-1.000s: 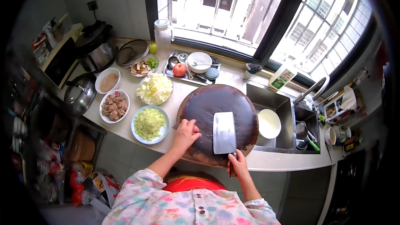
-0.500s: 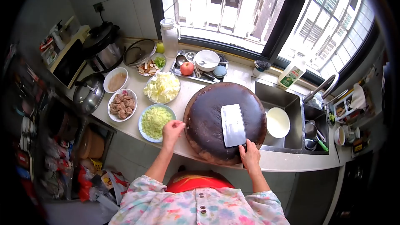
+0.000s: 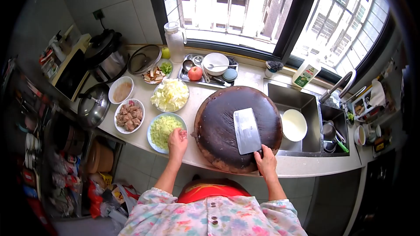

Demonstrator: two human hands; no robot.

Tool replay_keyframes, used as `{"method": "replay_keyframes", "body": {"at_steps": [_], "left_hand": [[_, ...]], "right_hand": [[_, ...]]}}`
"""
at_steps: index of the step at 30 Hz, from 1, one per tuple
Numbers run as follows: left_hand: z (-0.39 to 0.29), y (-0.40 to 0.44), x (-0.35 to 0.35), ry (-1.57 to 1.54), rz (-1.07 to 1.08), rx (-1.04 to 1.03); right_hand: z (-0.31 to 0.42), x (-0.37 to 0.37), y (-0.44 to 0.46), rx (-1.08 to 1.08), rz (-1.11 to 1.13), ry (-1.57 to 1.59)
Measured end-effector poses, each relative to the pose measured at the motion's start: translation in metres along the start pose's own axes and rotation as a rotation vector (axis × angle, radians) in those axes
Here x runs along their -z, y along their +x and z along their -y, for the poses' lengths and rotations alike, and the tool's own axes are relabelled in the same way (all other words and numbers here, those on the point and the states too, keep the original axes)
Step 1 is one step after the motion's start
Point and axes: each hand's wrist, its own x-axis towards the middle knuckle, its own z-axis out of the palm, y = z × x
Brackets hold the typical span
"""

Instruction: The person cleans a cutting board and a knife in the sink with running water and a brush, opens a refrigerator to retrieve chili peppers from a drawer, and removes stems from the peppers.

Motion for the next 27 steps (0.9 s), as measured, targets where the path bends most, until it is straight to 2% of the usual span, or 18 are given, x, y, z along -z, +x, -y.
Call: {"method": "replay_keyframes", "body": {"at_steps": [6,9,15,18,21,24,27], "left_hand": [[-0.004,0.0,0.008,-0.112,0.073,0.023],[-0.001,-0.003,0.006,-0.238,0.111,0.107],[-0.002,0.0,0.008,-0.169,0.188,0.294],[0.015,0.001,-0.003,-0.315,0.204,0.346],[0.01,0.004,0.002,-0.283,0.193,0.304],[0.025,0.003,-0.005,-0.605,0.289,0.335],[0.005,0.005,0.015,-0.316,0.306,0.228]], "right_hand": [[0.0,0.0,0.001,-0.009,0.004,0.009],[-0.002,-0.002,0.0,0.0,-0.008,0.008],[0.001,0.0,0.0,0.004,-0.007,0.013],[0.0,0.001,0.0,0.006,-0.004,0.016],[0.0,0.001,0.001,0.002,0.003,0.016],[0.002,0.002,0.0,0.001,0.003,0.019],[0.002,0.001,0.001,0.006,-0.001,0.031]]}}
